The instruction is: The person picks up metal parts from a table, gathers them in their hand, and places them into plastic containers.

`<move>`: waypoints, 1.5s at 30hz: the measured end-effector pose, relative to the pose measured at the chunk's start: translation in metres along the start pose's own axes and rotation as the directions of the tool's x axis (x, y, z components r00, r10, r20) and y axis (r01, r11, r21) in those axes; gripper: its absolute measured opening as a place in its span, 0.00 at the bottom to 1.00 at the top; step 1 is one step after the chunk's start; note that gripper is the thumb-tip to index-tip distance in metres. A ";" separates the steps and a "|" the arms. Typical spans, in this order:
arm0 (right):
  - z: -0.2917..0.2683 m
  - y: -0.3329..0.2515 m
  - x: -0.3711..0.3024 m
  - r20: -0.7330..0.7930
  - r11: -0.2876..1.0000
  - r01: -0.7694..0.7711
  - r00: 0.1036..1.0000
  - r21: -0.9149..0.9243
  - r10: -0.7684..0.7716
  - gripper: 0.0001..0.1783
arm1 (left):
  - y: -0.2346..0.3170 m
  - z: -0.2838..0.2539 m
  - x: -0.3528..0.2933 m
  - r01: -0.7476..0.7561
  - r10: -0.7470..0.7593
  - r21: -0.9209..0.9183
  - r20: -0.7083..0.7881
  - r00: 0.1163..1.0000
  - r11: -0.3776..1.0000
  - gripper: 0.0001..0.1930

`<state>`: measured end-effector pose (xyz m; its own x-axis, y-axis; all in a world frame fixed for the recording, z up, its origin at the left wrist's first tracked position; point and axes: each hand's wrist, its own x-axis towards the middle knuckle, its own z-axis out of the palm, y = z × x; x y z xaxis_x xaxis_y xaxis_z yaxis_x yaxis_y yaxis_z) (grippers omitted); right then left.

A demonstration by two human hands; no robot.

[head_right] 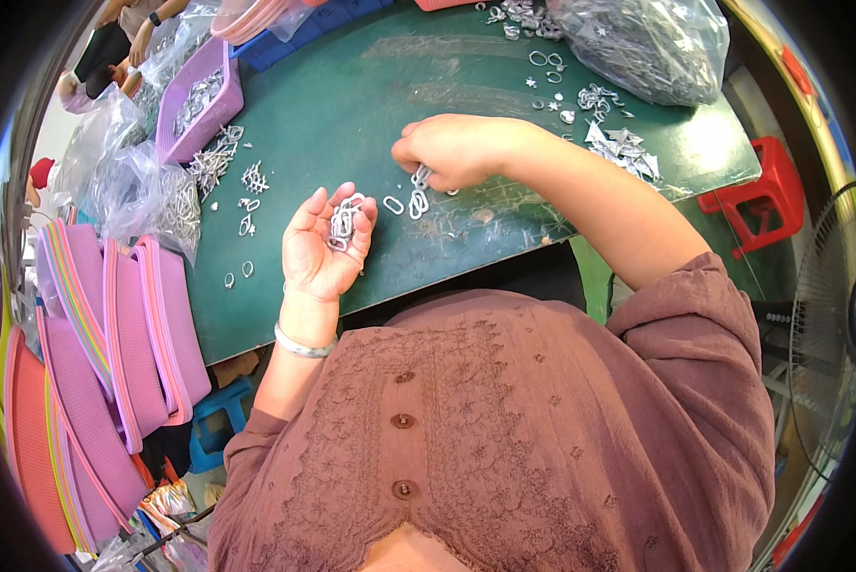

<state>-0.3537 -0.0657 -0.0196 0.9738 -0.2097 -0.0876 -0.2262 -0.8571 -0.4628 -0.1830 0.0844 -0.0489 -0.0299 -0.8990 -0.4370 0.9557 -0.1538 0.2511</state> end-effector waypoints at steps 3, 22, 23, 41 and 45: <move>0.004 0.004 -0.001 -0.055 0.999 0.029 0.998 -0.021 -0.031 0.11 | -0.003 0.005 0.000 -0.032 0.033 0.039 -0.031 0.999 0.999 0.13; -0.023 -0.029 0.012 -0.124 0.863 0.177 0.983 0.474 -0.134 0.13 | -0.016 0.018 0.007 0.034 -0.035 0.038 0.039 0.999 0.999 0.17; -0.028 -0.029 0.010 -0.070 0.925 0.115 0.993 0.363 -0.096 0.17 | -0.015 0.017 0.006 0.041 -0.042 0.040 0.031 0.999 0.998 0.16; -0.014 0.002 -0.023 0.050 0.994 -0.024 0.999 0.103 0.019 0.10 | -0.007 0.007 0.010 0.066 -0.070 0.079 0.054 0.996 0.995 0.12; -0.023 -0.019 -0.005 -0.133 0.934 0.099 0.990 0.343 -0.056 0.08 | -0.012 0.015 0.007 0.048 -0.048 0.107 -0.005 0.999 0.993 0.15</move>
<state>-0.3549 -0.0591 0.0101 0.9734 -0.2220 0.0568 -0.1071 -0.6597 -0.7439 -0.1991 0.0741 -0.0415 -0.0740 -0.8886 -0.4527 0.9164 -0.2396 0.3206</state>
